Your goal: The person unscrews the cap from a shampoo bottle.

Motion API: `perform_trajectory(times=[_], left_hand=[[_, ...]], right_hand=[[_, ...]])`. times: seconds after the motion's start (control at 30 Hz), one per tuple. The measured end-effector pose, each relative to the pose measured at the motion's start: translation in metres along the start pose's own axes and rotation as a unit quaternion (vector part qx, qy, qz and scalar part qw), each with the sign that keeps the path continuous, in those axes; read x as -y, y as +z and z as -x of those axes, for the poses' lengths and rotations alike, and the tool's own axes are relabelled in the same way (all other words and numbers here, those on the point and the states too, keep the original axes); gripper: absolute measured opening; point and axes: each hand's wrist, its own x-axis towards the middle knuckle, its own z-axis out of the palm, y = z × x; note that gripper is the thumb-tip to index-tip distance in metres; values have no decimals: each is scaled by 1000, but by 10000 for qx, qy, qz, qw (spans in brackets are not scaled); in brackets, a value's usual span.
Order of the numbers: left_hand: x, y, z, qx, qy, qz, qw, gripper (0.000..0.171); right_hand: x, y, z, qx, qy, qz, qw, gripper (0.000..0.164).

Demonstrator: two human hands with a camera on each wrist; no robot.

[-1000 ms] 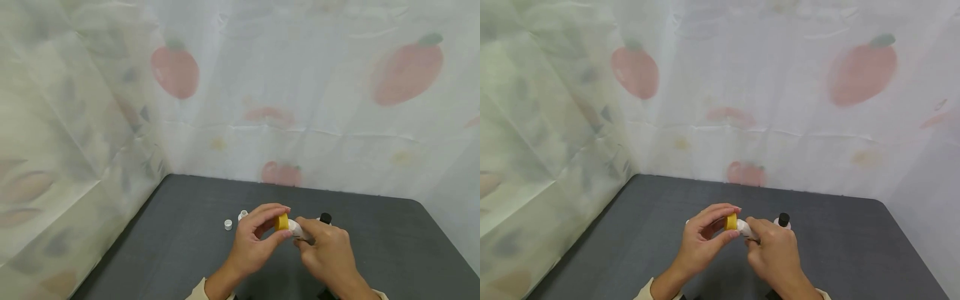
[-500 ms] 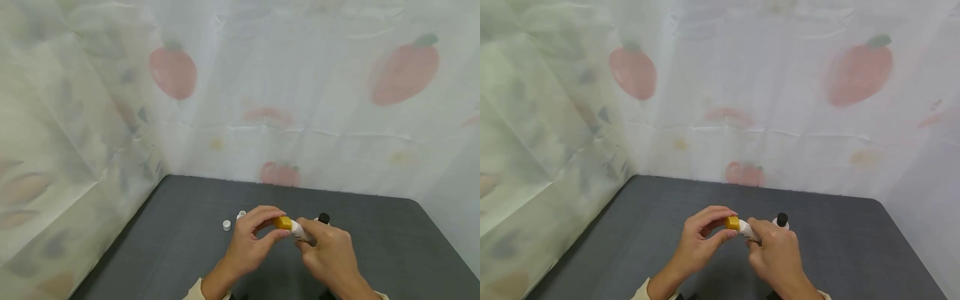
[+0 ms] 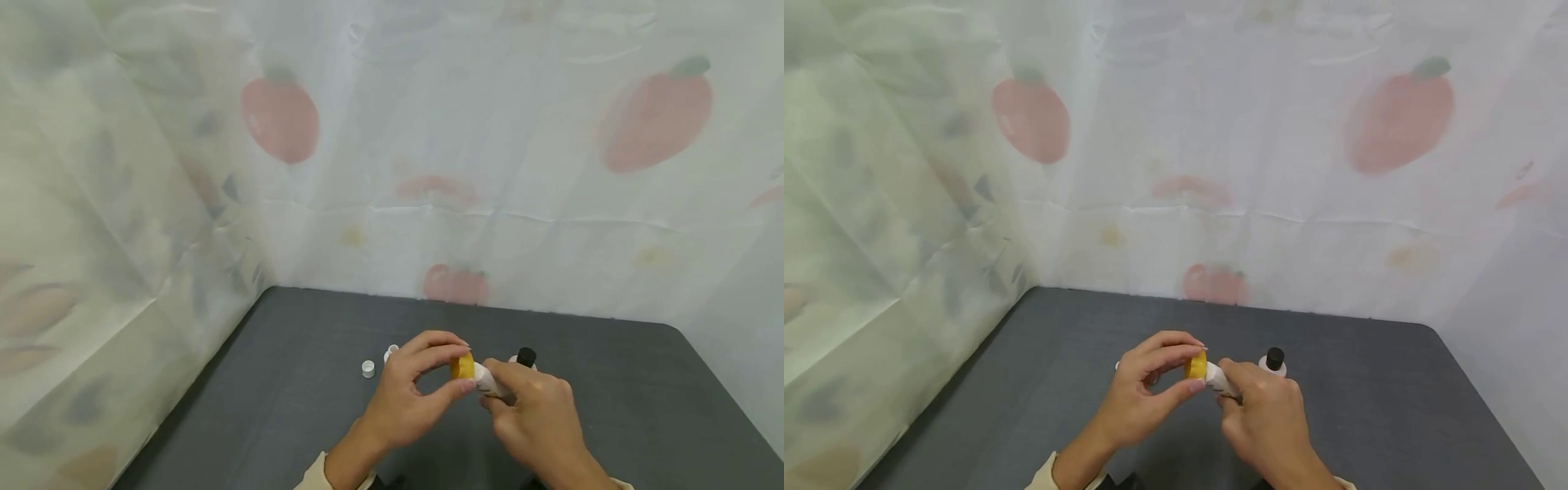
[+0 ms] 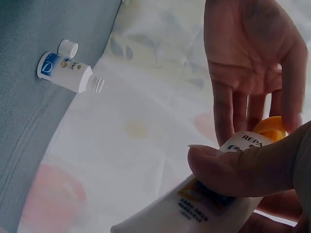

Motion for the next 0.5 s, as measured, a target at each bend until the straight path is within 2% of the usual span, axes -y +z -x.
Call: perform_trajectory(times=[0.07, 0.17, 0.3, 0.4, 0.5], left_hand=[[-1, -5, 1, 213, -131, 9, 9997, 36], [-2, -9, 0, 321, -84, -232, 9992, 37], [0, -9, -2, 116, -53, -426, 9990, 29], [0, -5, -2, -108, -9, -313, 9995, 27], [1, 3, -5, -358, 307, -188, 9987, 22]], right_hand=[[0, 0, 0, 38, 45, -19, 10000, 47], [0, 0, 0, 67, 108, -83, 9999, 48], [2, 1, 2, 107, 83, -112, 9998, 49], [3, 2, 3, 61, -48, -97, 9999, 49], [3, 3, 3, -43, -170, -74, 9998, 50]])
